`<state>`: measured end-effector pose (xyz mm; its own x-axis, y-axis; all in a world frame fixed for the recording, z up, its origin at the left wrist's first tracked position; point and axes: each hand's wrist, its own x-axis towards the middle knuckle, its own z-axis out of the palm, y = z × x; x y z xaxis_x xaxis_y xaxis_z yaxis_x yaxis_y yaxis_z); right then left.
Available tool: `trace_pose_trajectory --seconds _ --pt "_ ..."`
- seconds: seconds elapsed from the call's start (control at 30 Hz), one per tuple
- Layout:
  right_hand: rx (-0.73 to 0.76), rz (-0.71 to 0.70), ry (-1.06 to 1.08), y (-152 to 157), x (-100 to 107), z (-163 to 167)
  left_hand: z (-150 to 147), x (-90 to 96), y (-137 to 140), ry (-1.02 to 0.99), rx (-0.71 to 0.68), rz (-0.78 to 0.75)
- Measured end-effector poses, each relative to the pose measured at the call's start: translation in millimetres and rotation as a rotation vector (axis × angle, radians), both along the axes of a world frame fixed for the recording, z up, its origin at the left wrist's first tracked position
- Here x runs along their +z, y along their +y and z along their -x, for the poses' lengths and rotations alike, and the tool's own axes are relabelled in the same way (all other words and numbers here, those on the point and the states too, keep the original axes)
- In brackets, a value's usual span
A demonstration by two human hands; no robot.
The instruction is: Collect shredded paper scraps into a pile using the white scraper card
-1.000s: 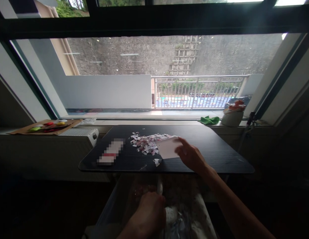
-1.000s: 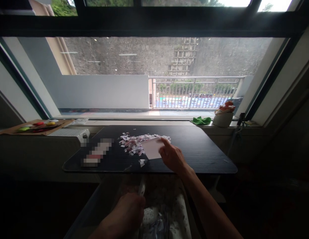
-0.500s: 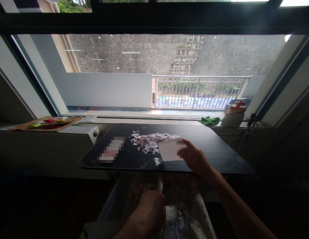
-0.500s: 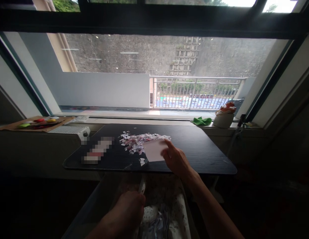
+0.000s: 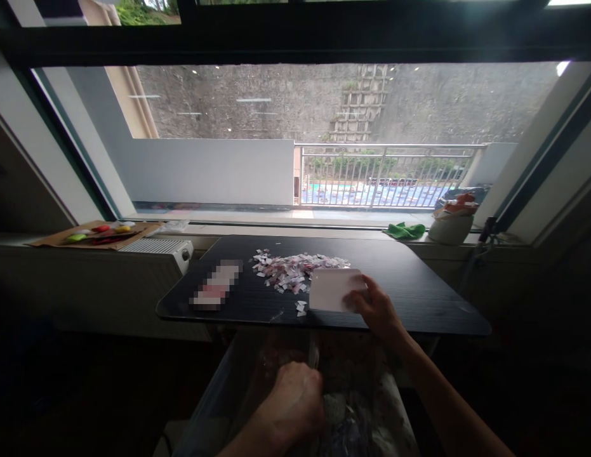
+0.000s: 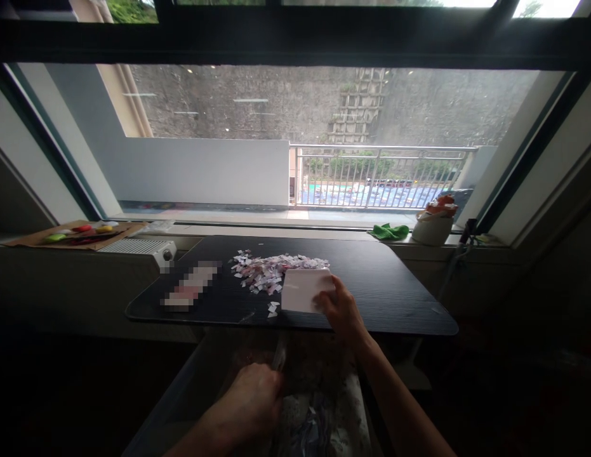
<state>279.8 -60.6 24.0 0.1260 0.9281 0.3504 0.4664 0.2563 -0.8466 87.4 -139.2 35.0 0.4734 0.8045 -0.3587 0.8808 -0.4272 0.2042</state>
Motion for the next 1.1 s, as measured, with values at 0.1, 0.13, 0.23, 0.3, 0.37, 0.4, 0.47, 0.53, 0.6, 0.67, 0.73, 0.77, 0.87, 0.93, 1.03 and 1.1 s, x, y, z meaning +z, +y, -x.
trace_pose_trajectory --seconds 0.1,0.13,0.23,0.3,0.37,0.4,0.47,0.53,0.6,0.67,0.73,0.77,0.87,0.93,1.03,1.1 --pt "-0.023 0.028 0.0 0.3 -6.1 -0.1 -0.8 2.5 -0.7 -0.008 0.0 -0.006" --pt "-0.007 0.042 0.008 -0.6 -8.1 1.5 -0.8 3.3 -0.7 -0.008 0.0 -0.005" --pt "0.032 0.064 0.021 -5.8 -11.4 10.3 -0.1 4.7 -0.6 -0.002 0.009 0.02" --pt "0.046 0.065 0.016 -9.2 -11.0 15.9 0.5 3.4 -0.5 -0.014 0.015 0.032" --pt "0.055 0.057 0.022 -10.9 -9.7 18.7 0.9 0.5 -0.4 -0.031 0.016 0.03" --pt "0.053 0.051 0.032 -11.1 -9.0 18.8 1.0 -1.1 -0.4 -0.039 0.014 0.02" --pt "0.036 0.04 0.045 -10.6 -8.2 17.4 0.8 -3.6 -0.3 -0.041 0.01 -0.002" --pt "0.009 0.027 0.034 -10.2 -8.0 15.6 0.3 -3.8 0.0 -0.03 0.003 -0.009" --pt "-0.043 -0.007 -0.006 -11.3 -7.3 15.2 -0.1 -2.0 0.6 -0.021 -0.004 0.009" --pt "-0.07 -0.05 -0.052 -14.4 -5.2 16.1 0.1 0.2 1.5 -0.022 -0.015 0.039" --pt "-0.037 -0.079 -0.114 -19.4 -1.0 17.0 1.2 1.4 2.5 -0.029 -0.025 0.056" --pt "-0.013 -0.086 -0.155 -22.3 1.9 17.1 2.0 1.4 2.8 -0.031 -0.026 0.055" --pt "-0.024 -0.108 -0.293 -30.1 11.0 16.6 4.2 1.1 2.8 -0.031 -0.012 0.048" --pt "-0.057 -0.136 -0.325 -32.3 15.4 18.2 4.9 1.5 1.7 -0.028 -0.001 0.046" --pt "-0.016 -0.175 -0.322 -30.4 17.9 25.5 4.7 1.9 -0.1 -0.037 0.01 0.022" --pt "0.029 -0.183 -0.357 -28.6 18.8 30.0 4.6 0.8 -0.4 -0.048 0.015 0.001"
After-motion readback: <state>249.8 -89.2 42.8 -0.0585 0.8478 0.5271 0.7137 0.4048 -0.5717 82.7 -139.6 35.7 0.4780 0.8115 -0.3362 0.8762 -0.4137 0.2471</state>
